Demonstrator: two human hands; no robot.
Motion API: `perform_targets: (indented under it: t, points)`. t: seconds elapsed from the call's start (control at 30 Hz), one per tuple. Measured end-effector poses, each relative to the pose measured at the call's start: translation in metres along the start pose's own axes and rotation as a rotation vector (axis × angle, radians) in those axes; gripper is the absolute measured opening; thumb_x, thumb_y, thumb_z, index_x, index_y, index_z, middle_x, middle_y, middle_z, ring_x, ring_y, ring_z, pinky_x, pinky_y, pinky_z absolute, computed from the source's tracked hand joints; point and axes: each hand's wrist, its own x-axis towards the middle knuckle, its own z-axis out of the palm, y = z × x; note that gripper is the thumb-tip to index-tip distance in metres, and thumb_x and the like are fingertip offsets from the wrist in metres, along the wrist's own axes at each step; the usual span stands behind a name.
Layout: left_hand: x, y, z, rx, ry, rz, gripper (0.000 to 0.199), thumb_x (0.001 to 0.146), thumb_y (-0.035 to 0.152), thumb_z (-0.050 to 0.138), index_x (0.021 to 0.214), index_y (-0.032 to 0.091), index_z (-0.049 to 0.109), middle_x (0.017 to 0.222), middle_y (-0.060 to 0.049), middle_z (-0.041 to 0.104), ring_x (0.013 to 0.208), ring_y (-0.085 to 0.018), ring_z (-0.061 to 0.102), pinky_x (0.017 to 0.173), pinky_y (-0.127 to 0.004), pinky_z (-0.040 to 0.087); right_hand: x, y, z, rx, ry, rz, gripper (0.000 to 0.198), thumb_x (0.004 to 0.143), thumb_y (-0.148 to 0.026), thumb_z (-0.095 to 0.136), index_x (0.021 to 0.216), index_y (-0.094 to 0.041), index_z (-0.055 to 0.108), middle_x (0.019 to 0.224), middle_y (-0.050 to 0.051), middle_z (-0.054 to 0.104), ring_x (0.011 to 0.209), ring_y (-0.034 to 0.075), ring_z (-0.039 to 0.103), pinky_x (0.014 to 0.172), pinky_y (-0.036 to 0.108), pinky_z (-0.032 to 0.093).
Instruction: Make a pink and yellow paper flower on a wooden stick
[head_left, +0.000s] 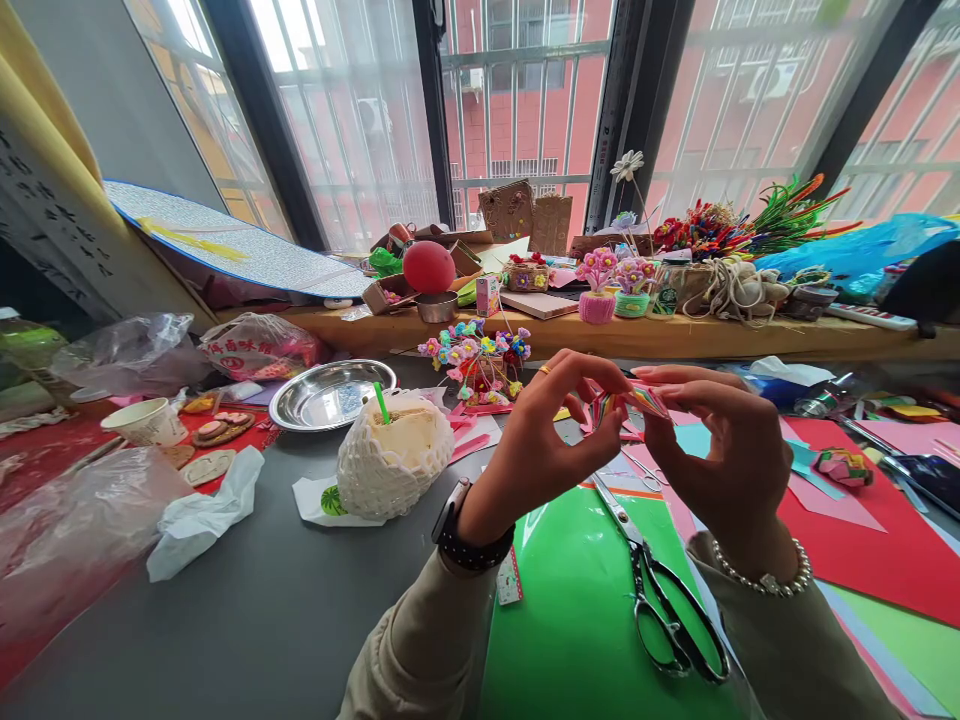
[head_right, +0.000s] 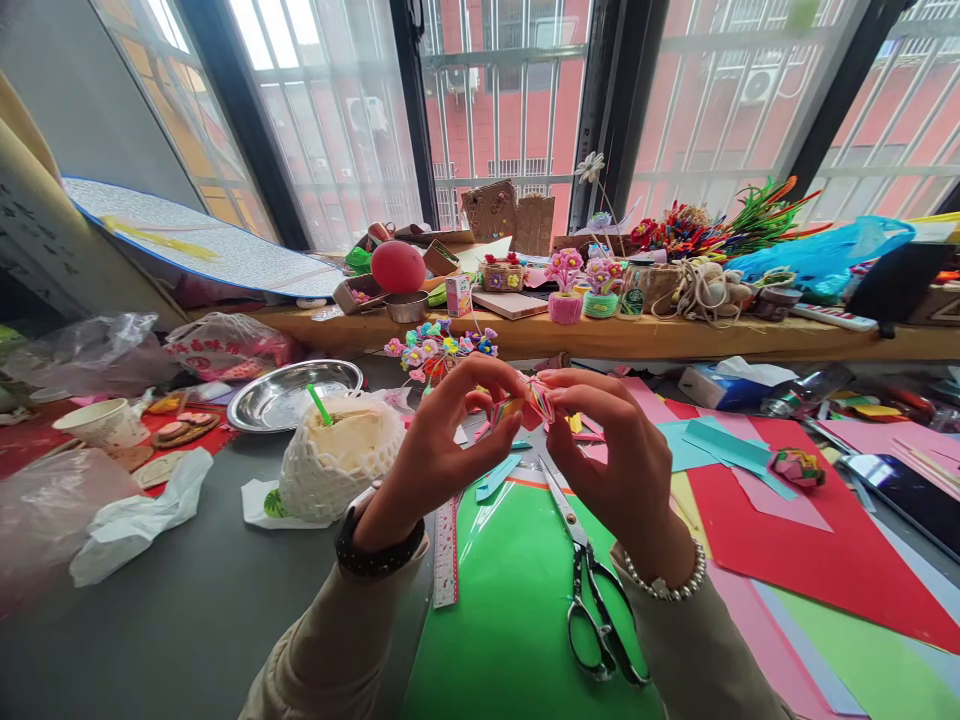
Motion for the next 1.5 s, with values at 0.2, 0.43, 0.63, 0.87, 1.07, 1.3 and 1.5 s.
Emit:
perform_targets:
  t: [0.2,0.43,0.63,0.87,1.07,1.3,1.5]
  points:
    - [-0.001,0.003,-0.001,0.167,0.000,0.056,0.013,0.073,0.015,0.051,0.085,0.018,0.048,0.084,-0.004,0.053,0.079,-0.013,0.048,0.073,-0.028,0.042,0.002,-0.003,0.001,-0.031,0.002,-0.086,0.032,0.071,-0.011,0.058,0.094,-0.029,0.046,0.094,0.002,0.061,0.091,0.020,0.059,0.072,0.039,0.053]
    - [0.000,0.003,-0.002,0.261,-0.014,0.143,0.011,0.073,0.014,0.051,0.082,0.018,0.049,0.084,-0.004,0.051,0.083,-0.015,0.048,0.078,-0.029,0.040,0.002,-0.006,0.001,-0.014,-0.009,-0.065,0.035,0.068,-0.008,0.059,0.094,-0.027,0.047,0.091,0.001,0.060,0.088,0.018,0.059,0.070,0.036,0.053]
    - [0.001,0.001,-0.003,0.199,-0.030,0.150,0.004,0.077,0.020,0.051,0.079,0.017,0.050,0.082,-0.003,0.052,0.080,-0.013,0.049,0.075,-0.027,0.041,0.002,-0.008,0.001,0.005,0.014,-0.014,0.031,0.067,-0.009,0.060,0.089,-0.027,0.048,0.084,0.000,0.061,0.083,0.018,0.061,0.069,0.036,0.054]
    - [0.001,-0.003,-0.004,0.088,-0.068,0.104,0.007,0.075,0.022,0.053,0.076,0.017,0.050,0.075,-0.001,0.053,0.071,-0.010,0.051,0.069,-0.024,0.045,0.003,-0.016,0.001,0.060,0.005,0.165,0.017,0.069,-0.013,0.058,0.080,-0.024,0.050,0.082,0.002,0.060,0.083,0.019,0.060,0.074,0.037,0.052]
    - [0.000,-0.009,-0.001,-0.010,-0.062,0.014,0.009,0.070,0.019,0.056,0.076,0.016,0.049,0.075,-0.001,0.053,0.069,-0.009,0.051,0.067,-0.023,0.047,0.005,-0.021,-0.001,-0.059,-0.030,0.236,0.013,0.069,-0.017,0.058,0.081,-0.023,0.056,0.079,0.001,0.062,0.074,0.016,0.060,0.073,0.033,0.052]
    - [-0.001,-0.006,-0.007,-0.248,-0.151,-0.154,0.017,0.070,0.023,0.059,0.078,0.017,0.045,0.066,0.002,0.051,0.054,-0.006,0.051,0.062,-0.024,0.048,0.010,-0.024,-0.008,0.104,-0.118,0.286,0.008,0.068,-0.020,0.060,0.068,-0.021,0.052,0.069,0.000,0.060,0.071,0.016,0.060,0.065,0.030,0.053]
    - [0.000,-0.008,-0.009,-0.413,-0.169,-0.256,0.022,0.066,0.026,0.064,0.076,0.016,0.047,0.072,0.000,0.051,0.061,-0.007,0.050,0.056,-0.019,0.044,0.010,-0.028,-0.008,0.181,-0.126,0.351,0.007,0.070,-0.025,0.060,0.072,-0.021,0.054,0.067,0.000,0.060,0.065,0.014,0.059,0.058,0.026,0.053]
